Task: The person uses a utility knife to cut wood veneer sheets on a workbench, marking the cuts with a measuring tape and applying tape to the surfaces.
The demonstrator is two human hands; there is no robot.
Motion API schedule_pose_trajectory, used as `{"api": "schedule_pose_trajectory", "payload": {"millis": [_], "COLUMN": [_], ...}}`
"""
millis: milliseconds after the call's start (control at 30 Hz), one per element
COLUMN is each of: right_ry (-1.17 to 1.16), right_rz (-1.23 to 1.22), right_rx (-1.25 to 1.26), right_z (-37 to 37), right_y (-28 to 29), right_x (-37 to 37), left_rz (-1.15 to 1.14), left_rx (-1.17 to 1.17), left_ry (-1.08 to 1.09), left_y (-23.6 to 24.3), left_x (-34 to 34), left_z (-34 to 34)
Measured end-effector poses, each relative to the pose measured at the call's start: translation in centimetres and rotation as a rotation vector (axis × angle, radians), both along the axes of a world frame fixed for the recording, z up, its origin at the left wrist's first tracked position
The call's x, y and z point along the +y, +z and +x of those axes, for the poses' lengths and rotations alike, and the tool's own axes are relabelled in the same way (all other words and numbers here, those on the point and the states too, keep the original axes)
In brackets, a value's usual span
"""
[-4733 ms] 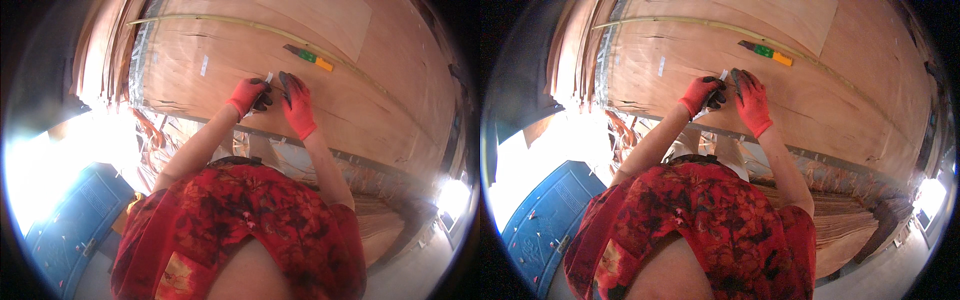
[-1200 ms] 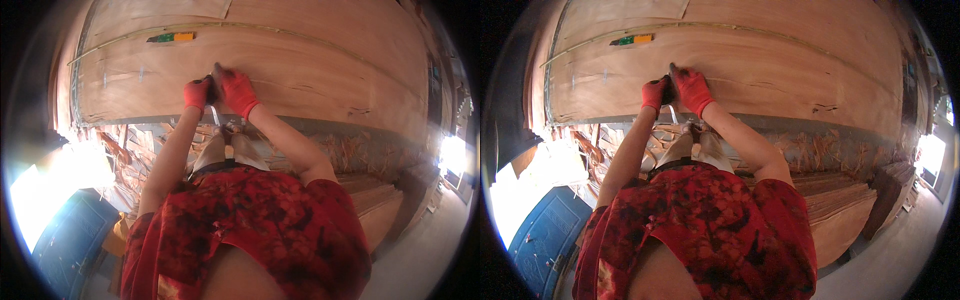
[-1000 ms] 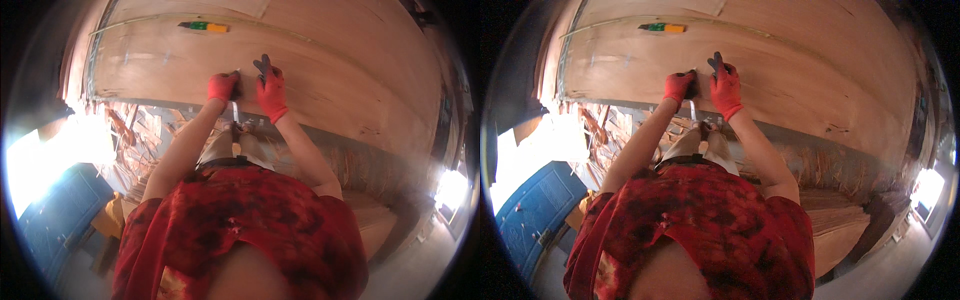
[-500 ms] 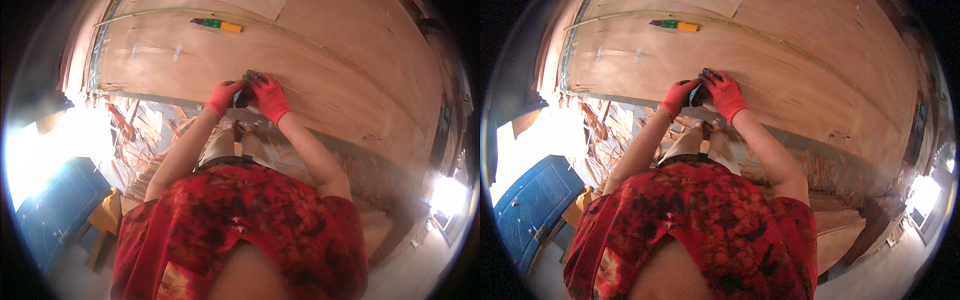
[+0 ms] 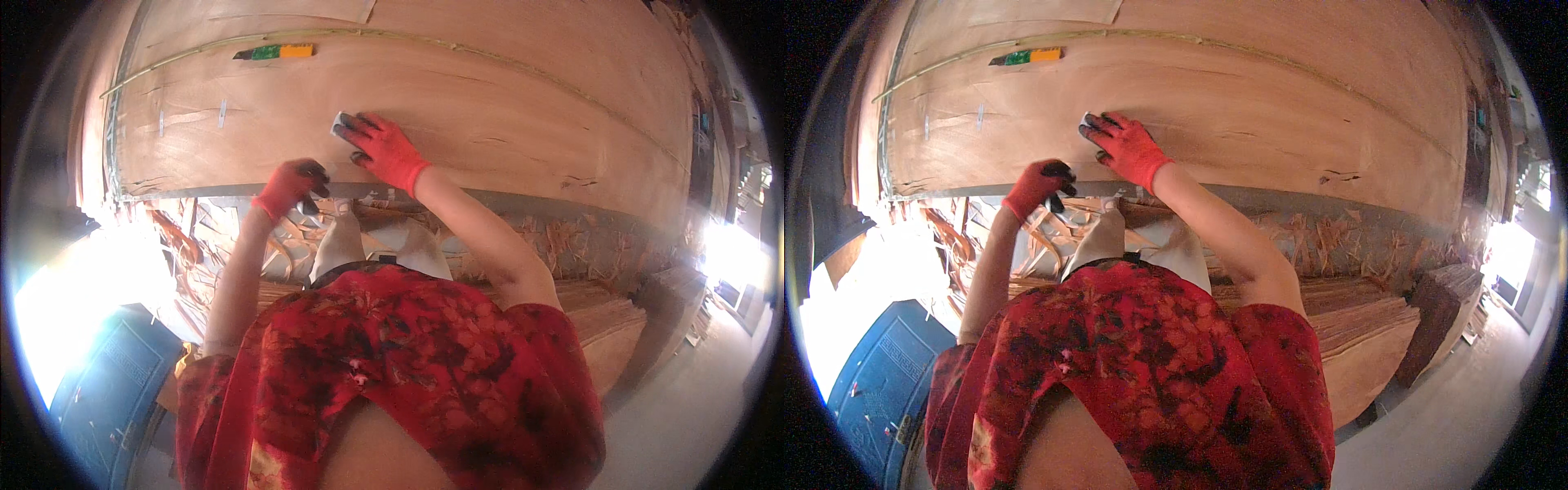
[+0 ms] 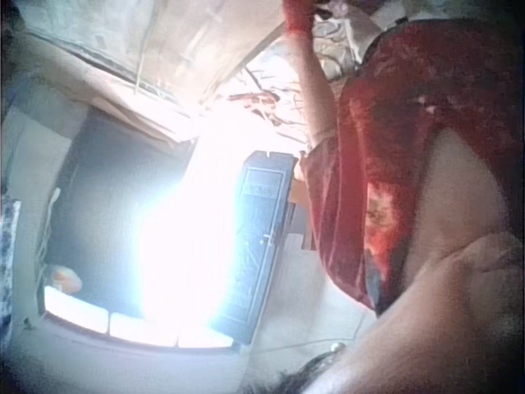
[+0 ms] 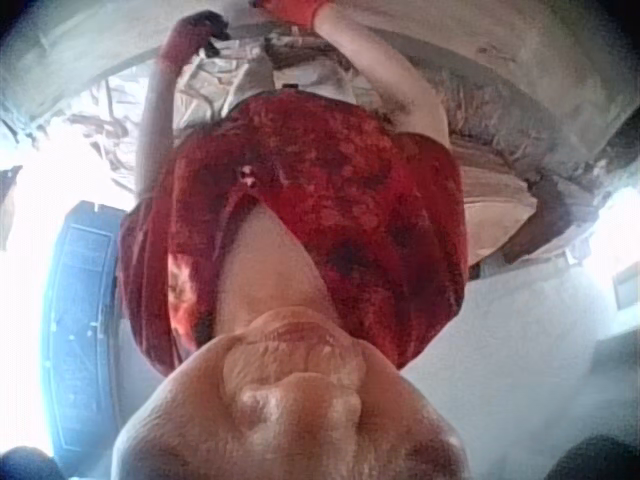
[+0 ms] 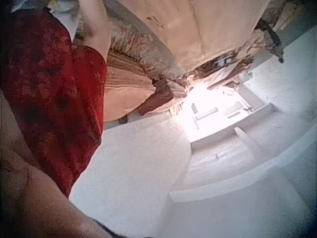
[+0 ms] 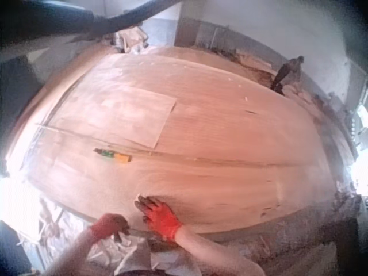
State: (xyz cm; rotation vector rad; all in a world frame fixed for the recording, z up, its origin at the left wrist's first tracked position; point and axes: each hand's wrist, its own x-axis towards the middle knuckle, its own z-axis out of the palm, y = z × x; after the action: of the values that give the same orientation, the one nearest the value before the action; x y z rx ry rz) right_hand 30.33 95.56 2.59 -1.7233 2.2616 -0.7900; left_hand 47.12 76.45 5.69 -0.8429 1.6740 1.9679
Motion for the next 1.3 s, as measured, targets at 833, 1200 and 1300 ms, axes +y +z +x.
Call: {"api": "schedule_pose_trajectory", "payload": {"millis": [833, 1200, 1300], "right_ry": [-0.54, -0.352, -0.382], "right_rz": [-0.421, -0.261, -0.227], "right_rx": [-1.074, -0.221, -0.136], "right_z": [-6.7, -13.3, -13.8], "right_y": [5.0, 1.6, 0.6], "right_x": [27.8, 20.8, 19.4], "left_rz": [-0.031, 0.079, 0.094], "left_rx": [0.185, 0.026, 0.036], "left_ry": [0.12, 0.486, 0.534], "left_y": [0.7, -1.7, -2.7], "left_x": [32.6, 30.3, 29.6], "left_z": [-10.8, -12.8, -13.3]}}
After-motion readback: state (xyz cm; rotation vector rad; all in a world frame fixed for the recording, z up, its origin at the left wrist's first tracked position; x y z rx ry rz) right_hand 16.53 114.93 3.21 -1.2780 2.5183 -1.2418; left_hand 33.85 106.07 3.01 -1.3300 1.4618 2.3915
